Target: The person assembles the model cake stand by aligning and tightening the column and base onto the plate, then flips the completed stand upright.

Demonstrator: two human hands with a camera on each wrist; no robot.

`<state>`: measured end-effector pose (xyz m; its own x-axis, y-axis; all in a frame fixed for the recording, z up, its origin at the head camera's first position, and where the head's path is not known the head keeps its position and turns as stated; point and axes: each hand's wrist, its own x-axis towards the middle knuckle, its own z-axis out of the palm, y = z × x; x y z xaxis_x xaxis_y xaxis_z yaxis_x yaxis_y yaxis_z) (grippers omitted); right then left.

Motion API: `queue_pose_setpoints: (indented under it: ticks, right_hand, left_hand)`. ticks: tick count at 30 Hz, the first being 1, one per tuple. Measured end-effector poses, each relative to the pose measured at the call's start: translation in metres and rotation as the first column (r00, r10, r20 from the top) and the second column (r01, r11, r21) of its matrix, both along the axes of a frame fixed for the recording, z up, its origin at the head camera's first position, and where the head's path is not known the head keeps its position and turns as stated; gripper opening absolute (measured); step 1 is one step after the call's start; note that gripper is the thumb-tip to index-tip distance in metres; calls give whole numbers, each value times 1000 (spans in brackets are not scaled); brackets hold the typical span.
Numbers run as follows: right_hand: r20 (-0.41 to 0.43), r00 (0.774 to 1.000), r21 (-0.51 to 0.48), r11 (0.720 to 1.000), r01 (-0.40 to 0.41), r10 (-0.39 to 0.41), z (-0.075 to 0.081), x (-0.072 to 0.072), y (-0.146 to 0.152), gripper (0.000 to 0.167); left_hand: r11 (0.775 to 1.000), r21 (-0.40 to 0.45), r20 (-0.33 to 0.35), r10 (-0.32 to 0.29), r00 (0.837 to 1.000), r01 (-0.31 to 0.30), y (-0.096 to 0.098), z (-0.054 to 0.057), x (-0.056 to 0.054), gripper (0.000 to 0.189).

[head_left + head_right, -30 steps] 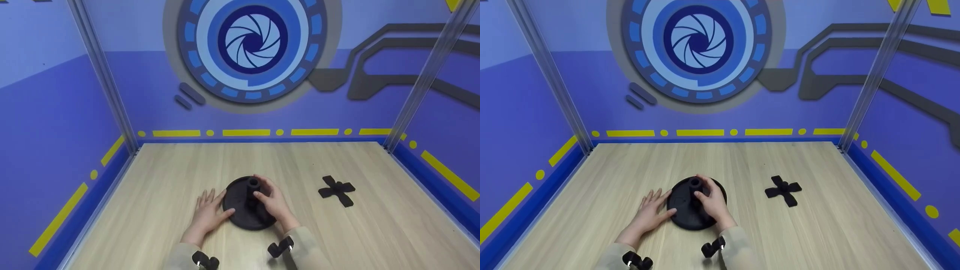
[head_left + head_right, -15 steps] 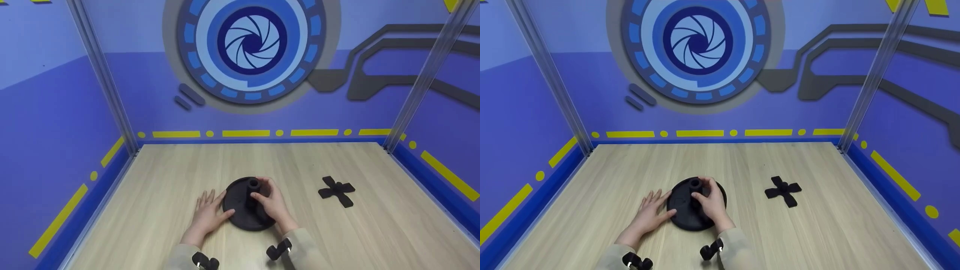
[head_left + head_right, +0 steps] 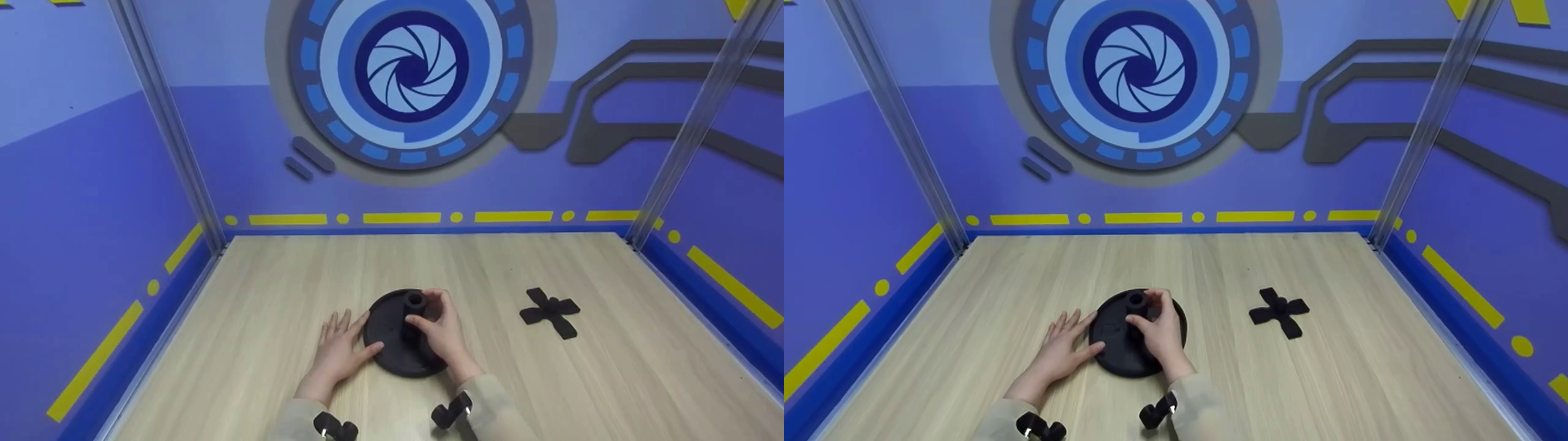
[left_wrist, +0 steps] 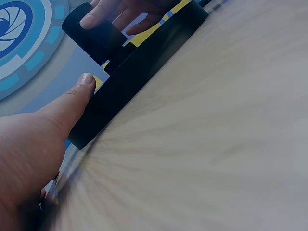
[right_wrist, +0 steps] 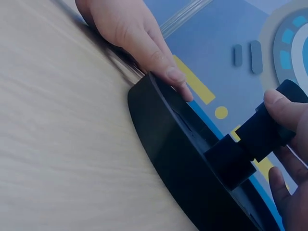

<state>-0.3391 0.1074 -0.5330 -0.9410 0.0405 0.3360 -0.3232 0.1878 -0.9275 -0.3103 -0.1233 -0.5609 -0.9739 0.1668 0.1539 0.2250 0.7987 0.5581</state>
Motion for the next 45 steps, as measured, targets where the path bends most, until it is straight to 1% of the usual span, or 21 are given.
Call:
queue_pose_setpoints:
  ticks: [3,5,7,9,11,13,15,18,22,29,34,38,40,45]
  right_hand:
    - [12,1000,13,1000,18,-18,-1,-2,-1,54]
    - [21,1000,21,1000,5,-5,0,-3,1,56]
    - [27,999,13,999,-40,40,1,-3,4,61]
    - [30,993,1,994,-111,111,3,-4,8,65]
    - [29,983,-10,983,-183,183,4,-4,13,68]
    - [28,970,-18,970,-240,241,5,-5,16,67]
    - [28,960,-20,961,-277,278,6,-5,18,64]
    - [38,955,-8,956,-293,293,5,-5,20,58]
    - [37,961,9,962,-274,274,5,-5,19,52]
    - [21,976,26,976,-217,216,5,-4,16,48]
    - [24,986,33,985,-167,166,4,-3,14,48]
    - [30,992,43,991,-123,122,5,-2,12,48]
    - [33,994,45,994,-101,100,5,-1,11,48]
    - [18,999,49,998,-50,49,2,0,7,49]
  left_hand:
    - [1000,4,3,0,1000,0,0,0,-1,83]
    - [1000,8,4,1,1000,-1,0,0,-1,82]
    - [1000,5,5,3,1000,-3,0,1,-1,82]
    - [1000,2,7,5,1000,-5,1,1,-1,82]
    - [1000,-2,7,7,1000,-7,1,1,-1,82]
    - [1000,-2,6,8,1000,-8,1,1,-1,82]
    - [1000,0,0,6,1000,-6,0,1,-1,82]
    - [1000,0,-6,4,1000,-4,0,0,-1,81]
    - [1000,1,-7,6,1000,-6,0,-1,-1,81]
    - [1000,1,-16,8,1000,-7,0,-1,-1,82]
    - [1000,-9,-18,7,1000,-7,0,-1,-2,81]
    - [1000,-6,-3,3,1000,-3,-1,0,-2,82]
    - [1000,-6,16,6,1000,-6,0,0,-2,82]
    - [1000,-10,16,6,1000,-6,0,-1,-1,83]
